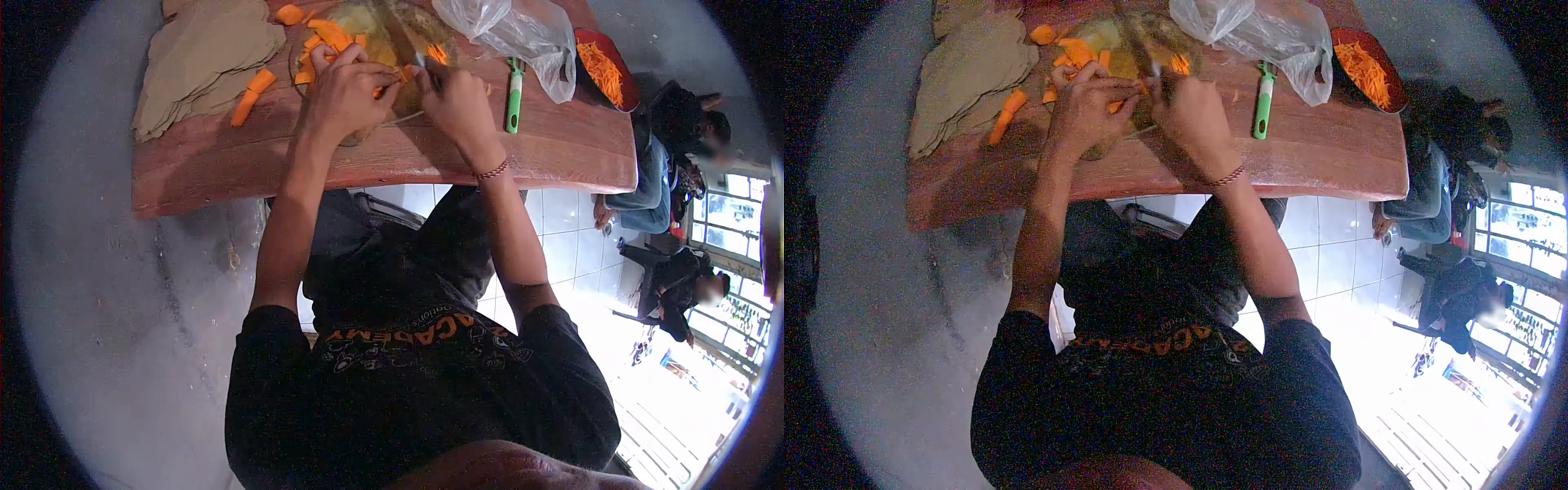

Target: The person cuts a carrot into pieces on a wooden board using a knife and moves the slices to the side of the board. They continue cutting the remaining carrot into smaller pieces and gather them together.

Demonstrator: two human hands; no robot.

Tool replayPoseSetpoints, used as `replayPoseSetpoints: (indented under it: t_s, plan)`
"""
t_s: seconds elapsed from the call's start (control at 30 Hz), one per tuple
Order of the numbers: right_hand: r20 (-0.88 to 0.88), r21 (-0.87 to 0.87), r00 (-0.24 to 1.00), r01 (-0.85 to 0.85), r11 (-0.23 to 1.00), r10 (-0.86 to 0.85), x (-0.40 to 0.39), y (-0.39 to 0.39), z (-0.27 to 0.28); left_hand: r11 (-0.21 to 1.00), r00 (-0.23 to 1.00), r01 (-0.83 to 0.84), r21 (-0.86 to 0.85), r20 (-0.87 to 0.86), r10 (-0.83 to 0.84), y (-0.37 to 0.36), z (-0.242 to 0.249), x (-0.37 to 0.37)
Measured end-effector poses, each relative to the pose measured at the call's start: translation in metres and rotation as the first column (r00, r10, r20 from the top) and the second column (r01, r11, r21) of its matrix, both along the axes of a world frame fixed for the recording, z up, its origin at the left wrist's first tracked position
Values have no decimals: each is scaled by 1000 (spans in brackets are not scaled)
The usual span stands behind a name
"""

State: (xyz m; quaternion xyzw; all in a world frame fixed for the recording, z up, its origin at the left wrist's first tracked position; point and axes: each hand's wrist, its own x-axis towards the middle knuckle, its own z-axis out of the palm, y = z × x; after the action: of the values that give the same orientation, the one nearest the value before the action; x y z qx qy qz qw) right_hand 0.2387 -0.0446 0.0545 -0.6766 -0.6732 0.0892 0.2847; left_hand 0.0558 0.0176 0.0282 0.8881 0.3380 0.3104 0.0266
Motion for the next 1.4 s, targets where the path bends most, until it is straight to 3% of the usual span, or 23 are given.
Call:
replayPoseSetpoints:
  t_s: [0.1,0.2,0.3,0.5,0.7,0.9,1.33,1.4]
  plan:
    - [13,41,998,57,998,-57,13,0,-3,999,1000,12,49,-21,-11,1,-1,-3]
    - [-226,-33,973,28,999,-35,6,-27,25,997,1000,0,78,1,0,-1,-4,-3]
    - [-235,-53,972,-4,999,-8,0,-42,29,1000,1000,4,29,-11,-3,-2,-2,-4]
    - [-154,46,988,-9,999,15,-4,-47,18,997,1000,-7,73,-8,8,-4,1,-4]
    - [-118,-63,993,13,998,-20,-5,-49,27,998,999,12,54,-37,-11,0,-4,-5]
    - [-112,14,994,4,1000,-3,-4,-48,18,998,999,-10,64,-40,12,-1,-3,-5]
    - [-138,-53,989,43,998,-50,-13,-50,24,999,999,25,38,47,-27,-2,-1,-3]
    - [-52,-54,998,28,998,-30,-19,-47,20,999,997,42,27,59,-44,-4,1,-3]
